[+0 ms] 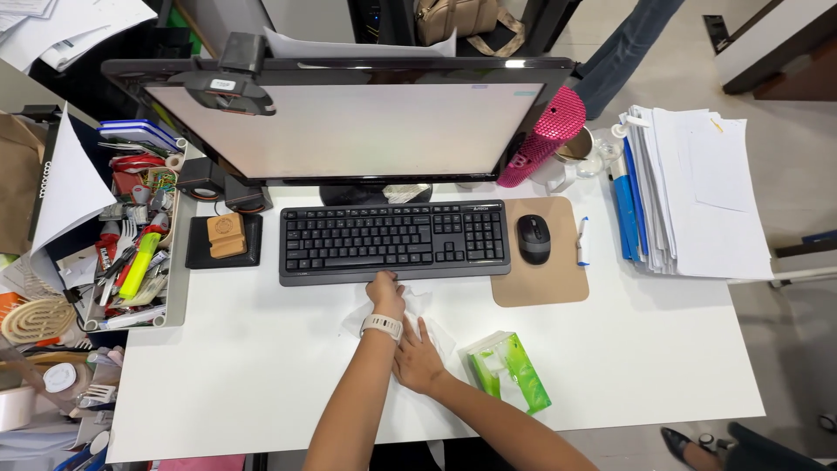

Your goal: Clean the desk surface and monitor using wet wipes.

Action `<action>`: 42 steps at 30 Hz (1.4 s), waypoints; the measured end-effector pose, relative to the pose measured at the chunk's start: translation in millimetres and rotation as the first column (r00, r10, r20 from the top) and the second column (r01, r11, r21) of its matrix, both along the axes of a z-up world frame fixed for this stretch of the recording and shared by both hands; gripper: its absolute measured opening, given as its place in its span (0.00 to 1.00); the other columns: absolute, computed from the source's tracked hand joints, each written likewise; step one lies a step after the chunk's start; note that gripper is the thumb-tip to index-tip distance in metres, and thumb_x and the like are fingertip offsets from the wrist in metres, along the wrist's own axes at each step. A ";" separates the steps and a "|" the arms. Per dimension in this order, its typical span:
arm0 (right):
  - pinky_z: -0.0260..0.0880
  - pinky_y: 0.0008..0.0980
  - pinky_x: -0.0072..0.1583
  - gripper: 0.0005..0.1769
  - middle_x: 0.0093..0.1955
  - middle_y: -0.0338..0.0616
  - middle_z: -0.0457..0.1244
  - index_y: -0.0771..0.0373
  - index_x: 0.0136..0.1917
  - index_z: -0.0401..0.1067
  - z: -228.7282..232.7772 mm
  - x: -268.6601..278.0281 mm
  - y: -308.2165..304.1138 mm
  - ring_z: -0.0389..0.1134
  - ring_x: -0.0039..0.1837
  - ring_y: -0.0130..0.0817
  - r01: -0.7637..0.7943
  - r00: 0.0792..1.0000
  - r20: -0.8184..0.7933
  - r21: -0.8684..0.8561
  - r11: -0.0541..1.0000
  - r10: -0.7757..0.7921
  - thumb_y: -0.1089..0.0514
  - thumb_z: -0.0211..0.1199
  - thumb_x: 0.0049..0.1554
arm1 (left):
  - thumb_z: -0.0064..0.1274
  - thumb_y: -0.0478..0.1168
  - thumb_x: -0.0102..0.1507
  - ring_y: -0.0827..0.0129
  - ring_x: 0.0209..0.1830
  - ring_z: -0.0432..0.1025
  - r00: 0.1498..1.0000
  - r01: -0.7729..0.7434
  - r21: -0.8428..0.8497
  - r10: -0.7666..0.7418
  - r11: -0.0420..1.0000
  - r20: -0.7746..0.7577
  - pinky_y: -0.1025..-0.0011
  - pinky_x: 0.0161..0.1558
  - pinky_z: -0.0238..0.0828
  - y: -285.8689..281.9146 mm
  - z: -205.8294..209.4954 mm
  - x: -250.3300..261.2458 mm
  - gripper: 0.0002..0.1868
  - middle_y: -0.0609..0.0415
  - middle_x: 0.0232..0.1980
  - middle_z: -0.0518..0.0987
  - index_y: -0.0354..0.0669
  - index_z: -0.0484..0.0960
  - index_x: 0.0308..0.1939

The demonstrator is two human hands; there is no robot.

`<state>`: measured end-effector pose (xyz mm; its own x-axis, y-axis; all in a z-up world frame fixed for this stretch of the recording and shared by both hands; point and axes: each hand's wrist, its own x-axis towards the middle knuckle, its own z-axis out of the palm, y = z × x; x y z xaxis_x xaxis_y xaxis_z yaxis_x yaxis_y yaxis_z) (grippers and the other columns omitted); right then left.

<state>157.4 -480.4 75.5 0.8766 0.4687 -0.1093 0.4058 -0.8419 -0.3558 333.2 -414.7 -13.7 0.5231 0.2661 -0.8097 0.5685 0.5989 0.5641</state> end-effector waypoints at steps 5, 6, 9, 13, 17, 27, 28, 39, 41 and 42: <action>0.26 0.75 0.76 0.31 0.82 0.54 0.46 0.60 0.75 0.58 39.6 6.4 1.7 0.34 0.84 0.61 -0.015 0.987 -0.160 -0.049 0.999 0.007 0.43 0.47 0.64 | 0.55 0.34 0.55 0.62 0.43 0.66 0.981 0.056 0.166 -0.085 0.985 0.174 0.63 0.50 0.71 -42.5 23.9 -39.9 0.31 0.46 0.54 0.71 0.33 0.68 0.62; 0.25 0.75 0.74 0.38 0.81 0.55 0.44 0.60 0.78 0.53 41.9 6.9 2.2 0.35 0.82 0.56 -0.031 0.986 -0.164 -0.024 0.999 0.026 0.41 0.49 0.61 | 0.58 0.35 0.53 0.62 0.46 0.68 0.933 0.106 0.398 -0.229 0.911 0.277 0.63 0.52 0.67 -58.8 36.0 -53.7 0.40 0.47 0.62 0.71 0.41 0.63 0.70; 0.32 0.68 0.75 0.36 0.85 0.47 0.44 0.50 0.82 0.52 -3.8 -1.5 -0.6 0.37 0.84 0.58 0.044 0.912 0.410 -0.023 0.999 -0.031 0.44 0.49 0.63 | 0.73 0.47 0.57 0.43 0.74 0.56 0.287 0.517 0.751 -0.910 0.410 0.299 0.52 0.70 0.56 -115.8 32.2 -131.8 0.46 0.35 0.73 0.63 0.40 0.66 0.73; 0.31 0.71 0.74 0.36 0.85 0.47 0.44 0.51 0.83 0.50 0.1 -2.9 -1.1 0.36 0.83 0.59 -0.017 0.988 0.154 0.081 0.997 0.004 0.43 0.50 0.65 | 0.75 0.54 0.50 0.44 0.72 0.58 -0.252 0.703 0.565 -0.895 -0.431 -0.368 0.43 0.66 0.57 -143.5 154.4 -172.1 0.66 0.40 0.74 0.59 0.38 0.48 0.80; 0.35 0.69 0.75 0.35 0.84 0.49 0.43 0.52 0.82 0.51 5.2 -2.5 -0.3 0.38 0.83 0.58 0.006 0.974 0.225 0.082 0.997 -0.024 0.44 0.49 0.66 | 0.76 0.52 0.44 0.44 0.68 0.65 -0.139 0.696 0.627 -0.923 -0.349 -0.360 0.47 0.62 0.66 -159.3 89.8 -177.7 0.52 0.40 0.68 0.69 0.34 0.71 0.67; 0.61 0.44 0.73 0.25 0.70 0.55 0.63 0.59 0.76 0.62 -130.7 24.4 -141.1 0.62 0.73 0.52 0.217 0.931 -0.291 -0.043 0.975 -0.220 0.52 0.44 0.69 | 0.74 0.47 0.48 0.65 0.47 0.79 0.762 0.370 0.170 -0.403 0.913 0.507 0.67 0.49 0.79 34.5 150.1 -97.0 0.34 0.49 0.49 0.84 0.36 0.78 0.52; 0.61 0.44 0.73 0.25 0.70 0.55 0.63 0.59 0.76 0.62 -93.5 19.1 -156.4 0.62 0.73 0.52 0.218 0.930 -0.294 -0.046 0.975 -0.222 0.52 0.44 0.69 | 0.74 0.47 0.48 0.65 0.47 0.79 0.763 0.372 0.166 -0.403 0.913 0.505 0.67 0.49 0.79 74.9 162.0 -104.7 0.34 0.49 0.49 0.84 0.36 0.78 0.52; 0.39 0.65 0.78 0.32 0.85 0.56 0.45 0.59 0.82 0.55 -58.6 21.1 -7.2 0.41 0.84 0.63 0.554 0.777 0.274 0.131 0.823 -0.567 0.51 0.45 0.67 | 0.60 0.42 0.62 0.64 0.55 0.77 0.788 -0.479 -0.079 0.469 0.874 0.399 0.64 0.52 0.77 431.2 153.1 -255.0 0.26 0.55 0.59 0.80 0.44 0.75 0.64; 0.37 0.64 0.79 0.32 0.86 0.55 0.43 0.58 0.83 0.53 -67.3 19.3 89.5 0.40 0.85 0.62 0.501 0.805 0.294 0.128 0.856 -0.516 0.50 0.44 0.67 | 0.60 0.43 0.62 0.65 0.55 0.77 0.764 -0.571 -0.070 0.561 0.818 0.318 0.63 0.52 0.77 464.4 147.1 -284.7 0.26 0.56 0.59 0.80 0.45 0.75 0.64; 0.36 0.63 0.80 0.32 0.87 0.53 0.42 0.57 0.83 0.52 -71.6 16.6 137.1 0.38 0.86 0.61 0.460 0.822 0.318 0.120 0.880 -0.473 0.49 0.43 0.68 | 0.60 0.45 0.62 0.65 0.55 0.77 0.733 -0.644 -0.061 0.638 0.762 0.234 0.61 0.51 0.76 479.9 143.2 -300.0 0.26 0.56 0.59 0.81 0.46 0.76 0.64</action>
